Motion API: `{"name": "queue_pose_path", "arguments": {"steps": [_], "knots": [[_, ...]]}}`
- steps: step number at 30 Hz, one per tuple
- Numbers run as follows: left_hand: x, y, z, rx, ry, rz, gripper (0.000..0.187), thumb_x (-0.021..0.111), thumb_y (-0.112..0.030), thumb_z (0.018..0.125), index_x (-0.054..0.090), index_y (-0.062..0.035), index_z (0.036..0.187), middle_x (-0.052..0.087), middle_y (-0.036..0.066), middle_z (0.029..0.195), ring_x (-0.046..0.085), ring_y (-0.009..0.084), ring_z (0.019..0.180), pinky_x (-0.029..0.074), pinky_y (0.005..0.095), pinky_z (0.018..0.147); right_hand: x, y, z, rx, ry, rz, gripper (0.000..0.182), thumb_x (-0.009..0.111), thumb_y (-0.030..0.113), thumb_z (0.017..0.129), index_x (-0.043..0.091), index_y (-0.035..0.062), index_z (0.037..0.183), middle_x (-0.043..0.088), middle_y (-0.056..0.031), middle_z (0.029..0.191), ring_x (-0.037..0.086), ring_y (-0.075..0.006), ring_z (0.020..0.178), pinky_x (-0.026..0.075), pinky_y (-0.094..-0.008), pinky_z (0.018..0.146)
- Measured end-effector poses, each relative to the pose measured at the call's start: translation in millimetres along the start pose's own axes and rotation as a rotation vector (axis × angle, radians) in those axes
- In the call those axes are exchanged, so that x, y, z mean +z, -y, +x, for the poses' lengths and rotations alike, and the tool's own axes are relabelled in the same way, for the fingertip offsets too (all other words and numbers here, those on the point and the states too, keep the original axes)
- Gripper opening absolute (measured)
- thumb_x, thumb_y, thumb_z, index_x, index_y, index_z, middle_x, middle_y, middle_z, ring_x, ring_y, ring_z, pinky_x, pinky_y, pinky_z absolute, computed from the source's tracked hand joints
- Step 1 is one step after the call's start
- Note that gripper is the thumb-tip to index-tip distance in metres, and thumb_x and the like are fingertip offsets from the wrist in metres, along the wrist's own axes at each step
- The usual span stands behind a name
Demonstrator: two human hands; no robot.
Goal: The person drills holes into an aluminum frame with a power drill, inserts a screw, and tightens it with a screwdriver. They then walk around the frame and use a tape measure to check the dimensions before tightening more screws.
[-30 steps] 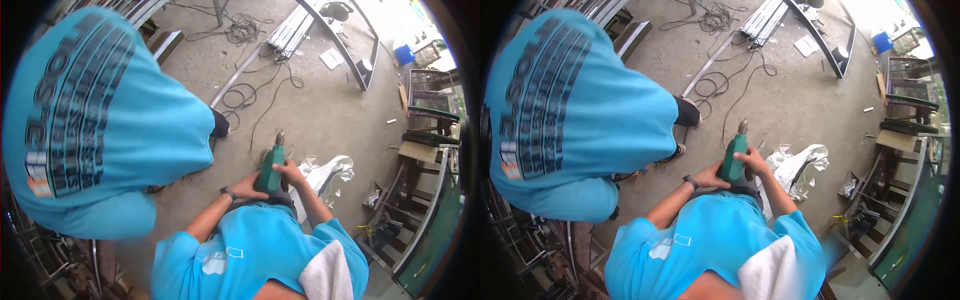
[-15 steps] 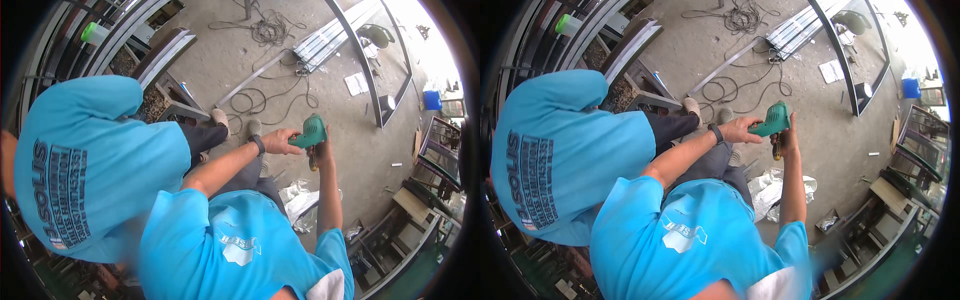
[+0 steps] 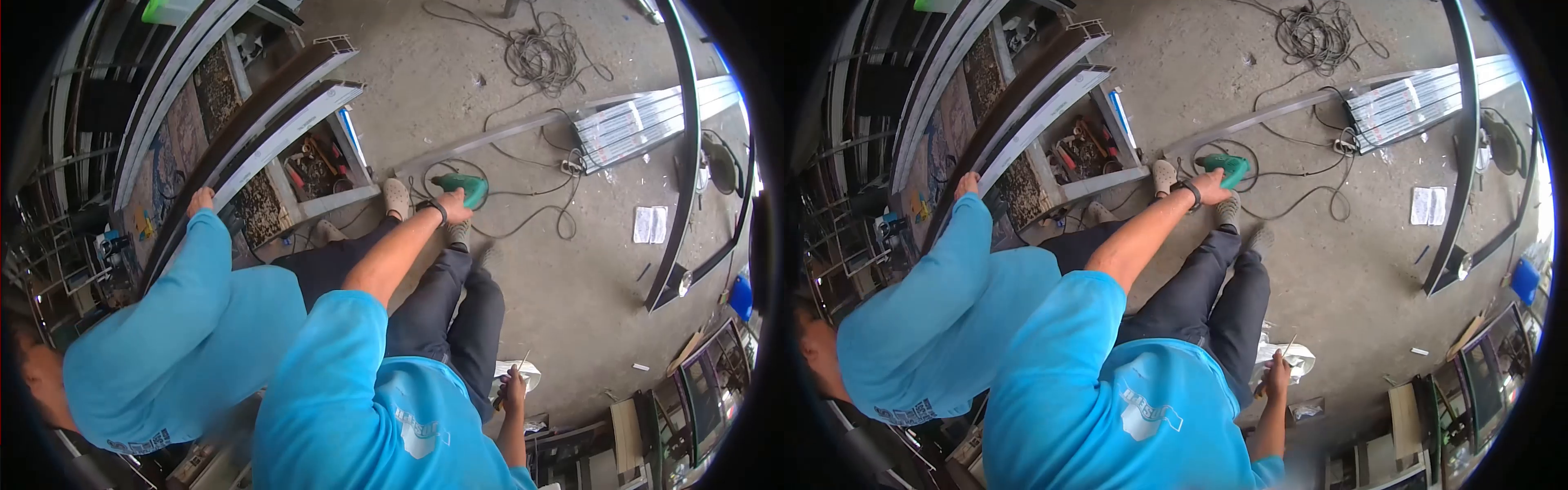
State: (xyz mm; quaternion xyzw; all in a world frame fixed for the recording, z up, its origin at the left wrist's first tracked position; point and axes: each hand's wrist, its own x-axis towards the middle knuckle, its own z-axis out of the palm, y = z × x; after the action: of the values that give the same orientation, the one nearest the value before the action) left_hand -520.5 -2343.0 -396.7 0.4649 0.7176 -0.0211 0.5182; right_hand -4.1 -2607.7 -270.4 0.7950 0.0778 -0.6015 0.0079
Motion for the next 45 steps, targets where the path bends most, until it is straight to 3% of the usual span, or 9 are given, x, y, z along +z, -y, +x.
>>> {"name": "queue_pose_path", "arguments": {"steps": [5,11,18,20,26,30,34,38,45], "knots": [[-46,81,66,-0.125,0.128,0.497,0.056,0.063,-0.023,0.09,0.054,-0.0028,0.142,0.066,0.024,0.134,0.064,0.0366,0.126,0.053,0.0458,0.105,22,84,27,-0.065,0.035,-0.088,0.035,0.063,0.043,0.103,0.054,0.0102,0.092,0.051,0.0022,0.066,0.044,-0.0072,0.048,0.035,-0.0254,0.042],[-51,250,178,-0.289,0.043,0.821,0.044,0.065,-0.018,0.09,0.06,-0.0094,0.132,0.073,0.019,0.118,0.071,0.0346,0.113,0.057,0.0462,0.094,16,98,123,0.069,-0.129,-0.049,0.028,0.064,0.04,0.103,0.061,0.0126,0.102,0.051,0.0041,0.068,0.042,-0.0053,0.047,0.033,-0.0245,0.041],[-64,370,232,-0.477,-0.128,0.986,0.037,0.052,-0.017,0.099,0.06,-0.0224,0.134,0.069,0.013,0.119,0.067,0.0375,0.108,0.057,0.048,0.089,-110,-15,236,-0.245,0.1,-0.466,0.034,0.051,0.027,0.109,0.055,0.0014,0.13,0.064,-0.0116,0.117,0.061,-0.0198,0.101,0.051,-0.0352,0.088],[-61,391,234,-0.507,-0.212,1.021,0.044,0.05,-0.019,0.1,0.057,-0.0278,0.143,0.064,0.012,0.125,0.064,0.0341,0.115,0.055,0.0495,0.089,-162,-23,269,0.354,0.006,0.186,0.042,0.043,0.024,0.114,0.036,0.0064,0.151,0.055,-0.0219,0.143,0.056,-0.0322,0.126,0.048,-0.0466,0.108],[-20,439,228,-0.527,-0.309,1.107,0.051,0.044,-0.019,0.103,0.048,-0.0176,0.154,0.053,0.011,0.147,0.042,0.0342,0.144,0.036,0.0553,0.114,-131,-2,255,-0.177,0.109,-0.358,0.041,0.048,0.021,0.108,0.054,-0.0089,0.136,0.063,-0.0162,0.128,0.055,-0.0225,0.116,0.047,-0.0362,0.101],[3,397,207,-0.46,-0.358,1.043,0.054,0.041,-0.02,0.103,0.046,-0.0048,0.154,0.039,0.013,0.164,0.026,0.036,0.157,0.023,0.0597,0.124,-78,48,232,0.033,-0.048,-0.564,0.038,0.054,0.028,0.107,0.063,-0.0036,0.126,0.068,-0.0087,0.111,0.062,-0.0163,0.098,0.05,-0.0304,0.086],[66,316,182,-0.384,-0.198,0.787,0.055,0.038,-0.021,0.104,0.042,-0.0063,0.156,0.034,0.016,0.167,0.023,0.0369,0.158,0.022,0.0593,0.125,-68,25,191,-0.177,-0.065,-0.484,0.037,0.061,0.032,0.105,0.065,0.0025,0.127,0.062,-0.0054,0.097,0.056,-0.0145,0.085,0.045,-0.0305,0.073],[144,198,128,-0.35,-0.232,0.328,0.05,0.065,-0.023,0.092,0.053,-0.0029,0.136,0.046,0.022,0.15,0.053,0.0412,0.132,0.048,0.0485,0.107,-16,72,99,-0.009,0.007,-0.262,0.03,0.063,0.032,0.104,0.068,0.0043,0.115,0.055,0.0018,0.084,0.048,-0.01,0.076,0.038,-0.0288,0.066],[253,47,10,-0.225,-0.248,-0.285,0.063,0.075,-0.029,0.088,0.052,0.0002,0.139,0.049,0.025,0.147,0.047,0.041,0.138,0.041,0.047,0.116,-73,32,90,-0.14,-0.021,-0.31,0.032,0.066,0.037,0.102,0.064,0.0052,0.102,0.058,0.0002,0.077,0.049,-0.0086,0.064,0.04,-0.0278,0.057]]}}
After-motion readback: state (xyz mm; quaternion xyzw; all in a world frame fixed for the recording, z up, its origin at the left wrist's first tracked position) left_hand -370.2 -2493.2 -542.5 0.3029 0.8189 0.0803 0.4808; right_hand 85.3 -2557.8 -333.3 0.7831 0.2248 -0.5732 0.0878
